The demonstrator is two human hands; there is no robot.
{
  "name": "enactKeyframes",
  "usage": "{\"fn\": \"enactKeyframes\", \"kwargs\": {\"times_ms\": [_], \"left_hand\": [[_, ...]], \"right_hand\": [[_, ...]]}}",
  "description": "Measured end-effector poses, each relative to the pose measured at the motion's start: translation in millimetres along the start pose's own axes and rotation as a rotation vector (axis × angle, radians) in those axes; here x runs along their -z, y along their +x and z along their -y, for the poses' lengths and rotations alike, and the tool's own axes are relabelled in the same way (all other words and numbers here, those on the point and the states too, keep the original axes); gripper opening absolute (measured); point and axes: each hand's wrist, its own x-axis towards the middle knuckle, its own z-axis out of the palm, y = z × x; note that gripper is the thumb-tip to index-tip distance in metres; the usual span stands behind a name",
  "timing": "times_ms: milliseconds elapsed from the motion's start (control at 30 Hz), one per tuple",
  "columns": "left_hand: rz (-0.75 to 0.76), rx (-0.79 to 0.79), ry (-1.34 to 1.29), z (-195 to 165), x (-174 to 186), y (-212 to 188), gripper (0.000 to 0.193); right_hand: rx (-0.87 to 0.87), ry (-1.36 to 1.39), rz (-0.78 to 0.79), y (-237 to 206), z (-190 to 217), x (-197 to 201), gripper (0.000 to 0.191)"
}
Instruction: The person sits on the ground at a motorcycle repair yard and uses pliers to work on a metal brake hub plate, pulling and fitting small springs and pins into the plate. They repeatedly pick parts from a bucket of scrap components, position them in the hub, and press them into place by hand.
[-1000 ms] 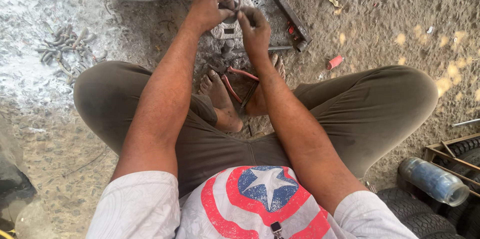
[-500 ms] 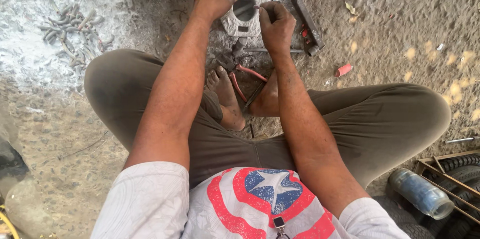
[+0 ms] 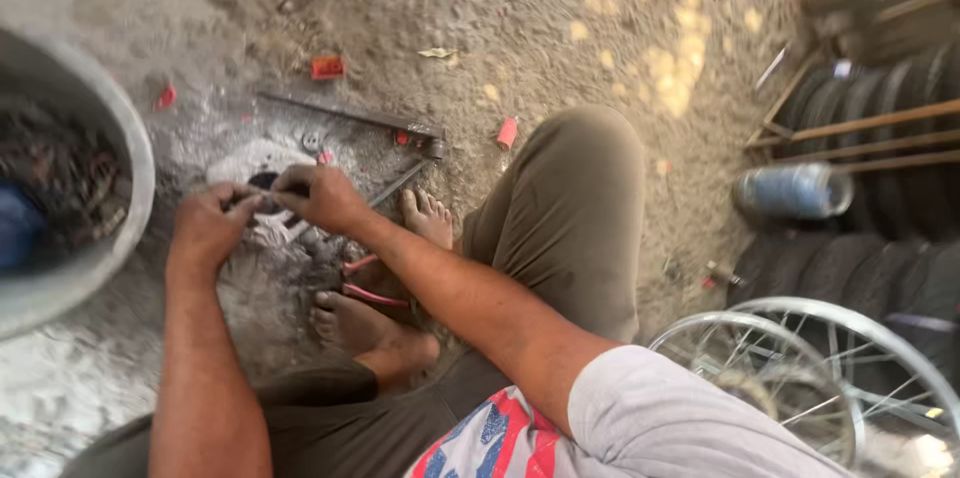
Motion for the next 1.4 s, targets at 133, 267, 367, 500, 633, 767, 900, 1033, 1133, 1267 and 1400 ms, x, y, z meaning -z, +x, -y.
{"fn": "enactKeyframes", "kwargs": {"times_ms": [133, 267, 367, 500, 633, 767, 900, 1033, 1133, 1267, 1400], "left_hand": [[-0.046, -0.01, -0.024, -6, -5, -5, 0.018], [-0.006, 0.044, -0.088, 0, -17, -2, 0.016], [-0.02, 0.014, -0.053, 5, -22, 5, 0.016], [-0.06, -0.07, 0.125, 2, -23, 8, 0.021], [-0.071, -0.153, 0.252, -11, -24, 5, 0.025], [-0.184, -0.022, 0.007, -21, -16, 6, 0.017], [-0.243, -0.048, -0.115, -20, -6, 11, 0.015], [-0.297, -0.198, 0.074, -15, -6, 14, 0.013], [-0.303, -0.252, 0.162, -15, -9, 16, 0.012], [-0.321, -0.166, 0.106, -17, -9, 21, 0.012], [-0.428, -0.233, 0.097, -14, -4, 25, 0.01]], "right_hand": [[0.24, -0.204, -0.086, -5, 9, 5, 0.015], [0.226, -0.289, -0.07, -6, 0, 11, 0.016], [0.167, -0.263, -0.057, -5, -10, 10, 0.021], [0.225, -0.183, -0.087, -7, -12, 6, 0.027], [0.105, -0.164, -0.065, -13, -7, 14, 0.02], [-0.145, -0.285, 0.058, -9, 7, 14, 0.025], [0.036, -0.324, -0.01, 0, 5, -1, 0.021], [-0.009, -0.474, 0.143, -1, -12, -11, 0.021], [0.062, -0.448, 0.085, -2, -14, -23, 0.031], [-0.22, -0.503, 0.407, 2, -10, -29, 0.025], [0.043, -0.482, 0.137, 3, -18, -24, 0.03]]}}
